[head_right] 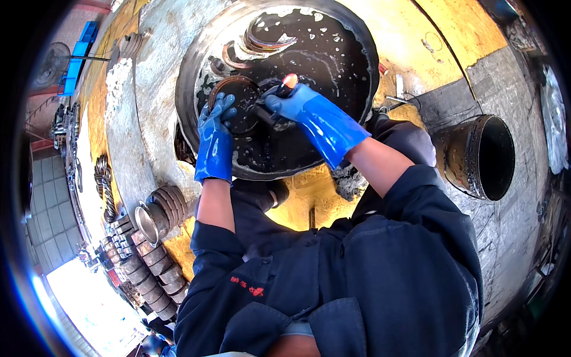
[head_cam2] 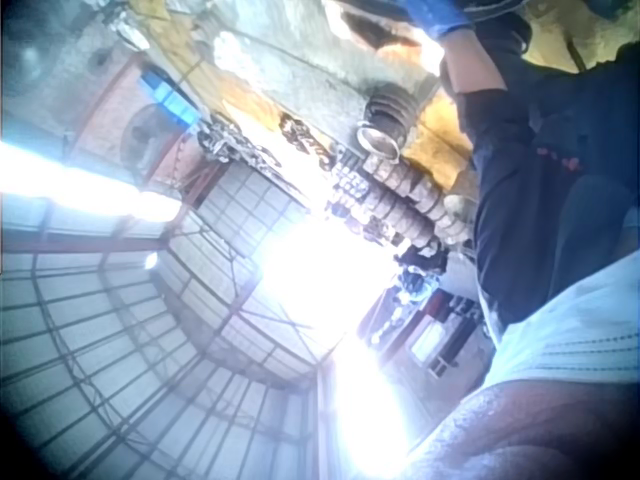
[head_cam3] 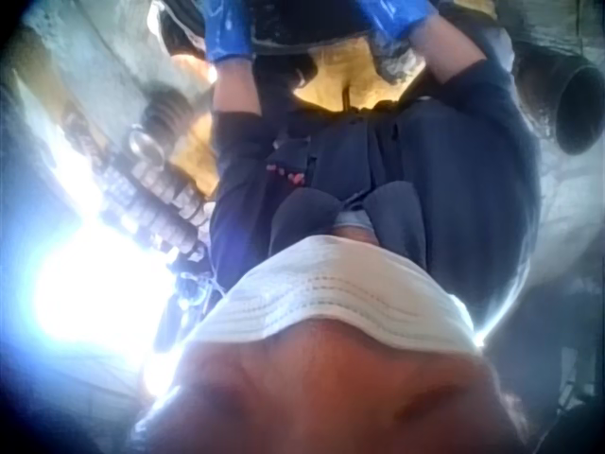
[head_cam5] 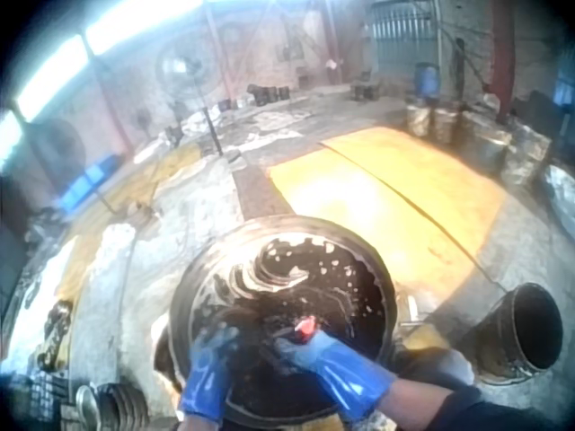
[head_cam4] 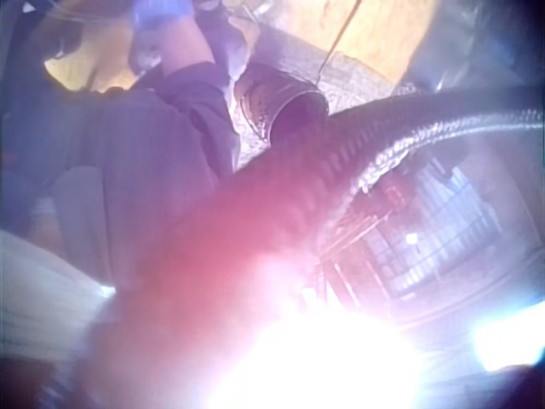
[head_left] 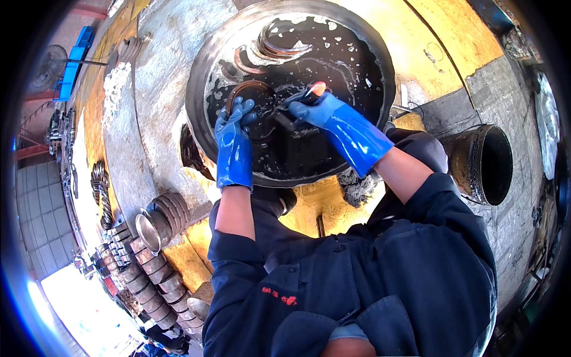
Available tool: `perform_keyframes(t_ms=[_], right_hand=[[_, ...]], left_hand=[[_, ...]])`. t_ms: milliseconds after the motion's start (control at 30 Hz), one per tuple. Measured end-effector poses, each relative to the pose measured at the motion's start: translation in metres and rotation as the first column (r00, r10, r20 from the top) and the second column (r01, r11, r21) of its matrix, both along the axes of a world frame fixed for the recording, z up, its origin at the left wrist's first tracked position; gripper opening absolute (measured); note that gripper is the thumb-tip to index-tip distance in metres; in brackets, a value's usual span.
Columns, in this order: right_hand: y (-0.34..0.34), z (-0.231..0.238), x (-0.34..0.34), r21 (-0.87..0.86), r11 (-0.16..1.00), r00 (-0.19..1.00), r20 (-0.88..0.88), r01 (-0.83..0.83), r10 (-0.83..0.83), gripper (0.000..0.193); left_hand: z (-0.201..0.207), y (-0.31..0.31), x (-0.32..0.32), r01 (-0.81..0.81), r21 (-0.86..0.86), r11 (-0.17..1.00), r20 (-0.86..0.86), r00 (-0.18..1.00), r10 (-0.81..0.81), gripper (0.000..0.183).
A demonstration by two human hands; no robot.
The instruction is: The person cleans several metal rings in a tub of dark liquid using a brush, scrubbing each ring thoroughly by hand while wearing blue gloves.
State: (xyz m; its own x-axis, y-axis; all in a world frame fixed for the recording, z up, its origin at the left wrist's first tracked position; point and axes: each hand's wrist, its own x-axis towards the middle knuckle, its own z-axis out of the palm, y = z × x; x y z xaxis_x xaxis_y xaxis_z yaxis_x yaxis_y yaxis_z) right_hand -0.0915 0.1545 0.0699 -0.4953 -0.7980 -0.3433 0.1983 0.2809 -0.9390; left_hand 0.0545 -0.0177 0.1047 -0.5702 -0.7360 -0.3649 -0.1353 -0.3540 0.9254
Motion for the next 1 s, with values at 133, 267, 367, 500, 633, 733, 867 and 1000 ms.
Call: perform_keyframes(t_ms=[133, 267, 367, 500, 633, 733, 867, 1000], right_hand=[[-0.002, 0.018, 0.02, 0.041, 0.997, 0.996, 0.06, -0.071, 0.068, 0.029], [0.002, 0.017, 0.014, 0.278, 0.956, 0.837, -0.497, -0.098, 0.23, 0.021], [0.001, -0.017, 0.007, 0.05, 0.998, 0.524, -0.851, 0.023, 0.031, 0.025], [-0.001, -0.022, -0.005, -0.227, 0.97, 0.555, -0.798, 0.082, -0.234, 0.025], [-0.003, -0.027, -0.016, -0.12, 0.916, 0.882, -0.249, 0.382, -0.4, 0.018], [0.008, -0.03, -0.03, 0.04, 0.942, 0.901, -0.309, 0.333, -0.306, 0.02], [-0.005, 0.006, -0.018, -0.207, 0.959, 0.919, -0.303, 0.196, -0.253, 0.027], [-0.003, -0.005, -0.025, 0.01, 0.967, 0.906, -0.352, 0.254, -0.234, 0.026]], left_hand=[[0.002, 0.005, -0.002, 0.036, -0.03, 0.999, 0.011, 0.999, -0.036, 0.034], [0.007, 0.009, -0.003, 0.062, -0.01, 0.998, 0.001, 0.998, -0.062, 0.031], [-0.001, 0.001, -0.006, 0.121, 0.06, 0.991, 0.05, 0.991, -0.125, 0.03], [-0.009, -0.001, -0.002, 0.159, 0.13, 0.979, 0.089, 0.981, -0.171, 0.028], [-0.006, 0.003, -0.004, 0.109, 0.139, 0.984, 0.088, 0.989, -0.122, 0.03], [-0.007, 0.006, -0.011, 0.131, 0.157, 0.979, 0.075, 0.987, -0.145, 0.031], [-0.009, 0.0, -0.001, 0.107, 0.162, 0.981, 0.071, 0.99, -0.12, 0.031], [-0.01, 0.002, -0.008, 0.113, 0.169, 0.979, 0.058, 0.991, -0.124, 0.031]])
